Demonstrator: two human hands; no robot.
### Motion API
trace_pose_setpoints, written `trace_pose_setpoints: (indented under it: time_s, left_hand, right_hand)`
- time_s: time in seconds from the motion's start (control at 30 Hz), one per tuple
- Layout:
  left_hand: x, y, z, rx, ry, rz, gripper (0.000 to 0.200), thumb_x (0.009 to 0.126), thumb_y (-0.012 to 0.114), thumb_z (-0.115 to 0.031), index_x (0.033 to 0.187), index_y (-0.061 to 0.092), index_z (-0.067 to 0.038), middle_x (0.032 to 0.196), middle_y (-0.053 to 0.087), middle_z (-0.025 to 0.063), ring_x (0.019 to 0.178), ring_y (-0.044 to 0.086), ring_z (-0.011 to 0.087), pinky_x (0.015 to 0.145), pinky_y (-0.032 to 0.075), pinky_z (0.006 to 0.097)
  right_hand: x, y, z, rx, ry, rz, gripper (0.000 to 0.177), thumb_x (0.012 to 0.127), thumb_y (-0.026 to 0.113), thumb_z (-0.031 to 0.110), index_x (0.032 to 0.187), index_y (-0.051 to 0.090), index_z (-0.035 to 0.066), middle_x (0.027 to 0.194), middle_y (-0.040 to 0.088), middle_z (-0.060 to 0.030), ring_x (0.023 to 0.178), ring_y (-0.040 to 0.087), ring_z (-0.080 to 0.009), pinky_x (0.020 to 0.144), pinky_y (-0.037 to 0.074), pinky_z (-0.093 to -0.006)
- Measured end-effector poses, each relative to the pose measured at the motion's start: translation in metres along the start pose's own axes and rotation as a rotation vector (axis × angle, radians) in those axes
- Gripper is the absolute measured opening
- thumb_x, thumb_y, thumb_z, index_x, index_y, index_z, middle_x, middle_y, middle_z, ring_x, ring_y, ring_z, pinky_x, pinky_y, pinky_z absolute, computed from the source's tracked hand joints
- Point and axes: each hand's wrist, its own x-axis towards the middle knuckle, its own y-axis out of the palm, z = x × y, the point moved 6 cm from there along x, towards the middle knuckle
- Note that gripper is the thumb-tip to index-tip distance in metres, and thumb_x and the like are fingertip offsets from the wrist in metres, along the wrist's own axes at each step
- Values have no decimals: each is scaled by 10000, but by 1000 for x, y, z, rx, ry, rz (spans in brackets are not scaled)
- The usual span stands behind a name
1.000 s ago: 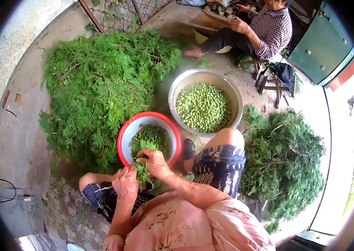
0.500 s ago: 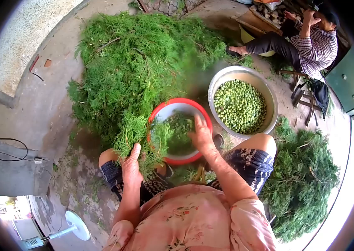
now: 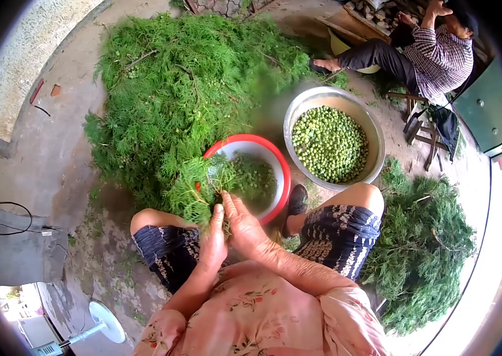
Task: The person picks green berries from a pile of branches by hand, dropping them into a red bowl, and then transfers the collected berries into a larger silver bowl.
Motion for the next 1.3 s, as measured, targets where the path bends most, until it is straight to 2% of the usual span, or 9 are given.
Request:
trace_pose_setpoints:
  time_s: [0.17,0.23,0.33,0.57,0.73,0.83,1.03,1.13,1.3]
  left_hand:
    - [0,9,20,52,-32,230,576,857,620,-257,1300,374,17,1260,459,125,1119,451,197,937,378,306]
    - [-4,11,19,-162,38,224,531,858,614,-149,1301,372,15,1266,458,115,1120,458,180,945,379,288]
    - [-10,-3,22,-157,104,102,392,870,575,-57,1235,457,25,1186,525,99,1054,523,167,918,419,284]
    - [6,-15,53,-324,-114,112,395,838,639,-131,1182,490,-6,1060,553,59,964,526,152,852,429,319]
    - [12,-1,40,-374,-150,111,524,784,682,-78,1236,424,-22,1093,548,54,991,509,159,879,400,302]
    - [15,-5,47,-368,-112,-29,446,680,751,-65,1030,488,20,971,576,81,861,560,182,778,461,312]
    - [18,-25,50,-405,-176,-289,349,687,725,18,977,530,18,996,587,97,863,567,191,753,478,338]
    - [15,-16,48,-430,-118,-184,367,731,679,8,1071,540,17,1038,590,95,897,566,195,798,469,332]
    - [48,-25,53,-829,-356,-62,370,777,634,-139,1121,544,-36,1053,605,84,962,558,253,892,435,404]
  right_hand:
    - [-2,12,-57,395,-23,-35,731,691,620,-52,1341,289,-9,1164,484,-239,1046,534,-356,904,445,-353]
    - [-1,1,-56,818,348,-56,609,709,577,-77,1277,365,-27,1101,541,-212,998,583,-283,912,456,-334]
    - [-7,1,-78,1390,641,-10,272,785,552,57,1043,480,10,793,546,-118,517,500,-142,433,402,-240]
    - [-15,20,-83,1826,716,143,144,782,547,147,838,430,86,719,495,-87,419,344,-120,380,268,-238]
    - [-28,41,-87,1634,849,202,126,787,529,150,819,420,96,612,440,-31,407,354,-124,383,292,-254]
    - [-24,28,-69,728,398,327,142,825,514,163,766,493,36,568,466,-13,438,431,-128,423,351,-270]
    - [-19,11,-30,639,480,296,531,820,614,266,1230,432,-19,688,603,-96,611,562,-169,566,466,-307]
    - [-15,19,-46,353,-32,68,474,792,642,213,1190,478,14,841,617,-195,779,590,-269,706,476,-381]
    - [-19,-40,-34,294,130,49,363,817,633,164,1142,528,42,880,617,-198,771,566,-236,712,459,-375]
